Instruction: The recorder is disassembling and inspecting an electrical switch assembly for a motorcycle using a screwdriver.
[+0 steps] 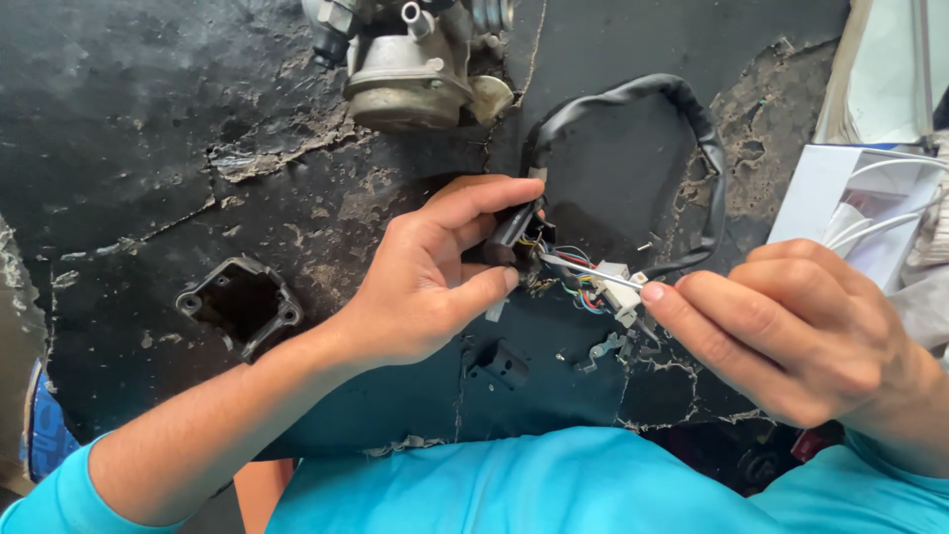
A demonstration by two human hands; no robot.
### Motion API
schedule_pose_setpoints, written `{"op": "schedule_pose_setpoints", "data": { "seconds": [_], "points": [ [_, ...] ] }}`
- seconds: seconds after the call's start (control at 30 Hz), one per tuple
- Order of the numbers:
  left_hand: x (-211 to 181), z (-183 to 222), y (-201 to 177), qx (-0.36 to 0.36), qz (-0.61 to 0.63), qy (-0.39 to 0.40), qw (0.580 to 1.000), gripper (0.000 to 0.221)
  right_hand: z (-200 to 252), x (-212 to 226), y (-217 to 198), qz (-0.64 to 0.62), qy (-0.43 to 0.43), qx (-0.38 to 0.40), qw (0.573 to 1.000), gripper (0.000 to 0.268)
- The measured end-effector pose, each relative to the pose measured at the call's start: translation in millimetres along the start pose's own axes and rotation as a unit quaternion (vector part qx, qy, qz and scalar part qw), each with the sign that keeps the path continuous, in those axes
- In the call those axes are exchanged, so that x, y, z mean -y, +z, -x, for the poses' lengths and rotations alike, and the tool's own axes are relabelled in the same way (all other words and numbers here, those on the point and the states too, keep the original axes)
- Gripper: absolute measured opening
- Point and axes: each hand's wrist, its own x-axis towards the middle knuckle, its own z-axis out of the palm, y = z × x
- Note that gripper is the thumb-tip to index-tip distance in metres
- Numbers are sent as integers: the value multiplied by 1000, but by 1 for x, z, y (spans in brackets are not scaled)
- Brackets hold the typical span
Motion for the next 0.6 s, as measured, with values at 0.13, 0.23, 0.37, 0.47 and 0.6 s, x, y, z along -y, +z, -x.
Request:
{"op": "schedule_pose_setpoints", "data": {
  "seconds": [0.13, 0.23, 0.37, 0.47, 0.6],
  "points": [
    [-1, -1, 1, -1, -10, -7, 1000, 60, 0, 0, 4, -1, -2, -9, 1000, 38],
    [-2, -1, 0, 0, -25, -3, 1000, 60, -1, -1, 8, -4, -1, -21, 1000, 33],
    [-2, -1, 0, 1, -24, -6, 1000, 60, 1, -1, 8, 9, -10, -23, 1000, 32],
    [-4, -1, 0, 0, -33, -10, 999, 60, -2, -1, 9, 18, -23, -27, 999, 32],
    [-5, -2, 1, -4, -24, -19, 1000, 60, -3, -4, 14, 38, -69, -52, 996, 29]
  ]
}}
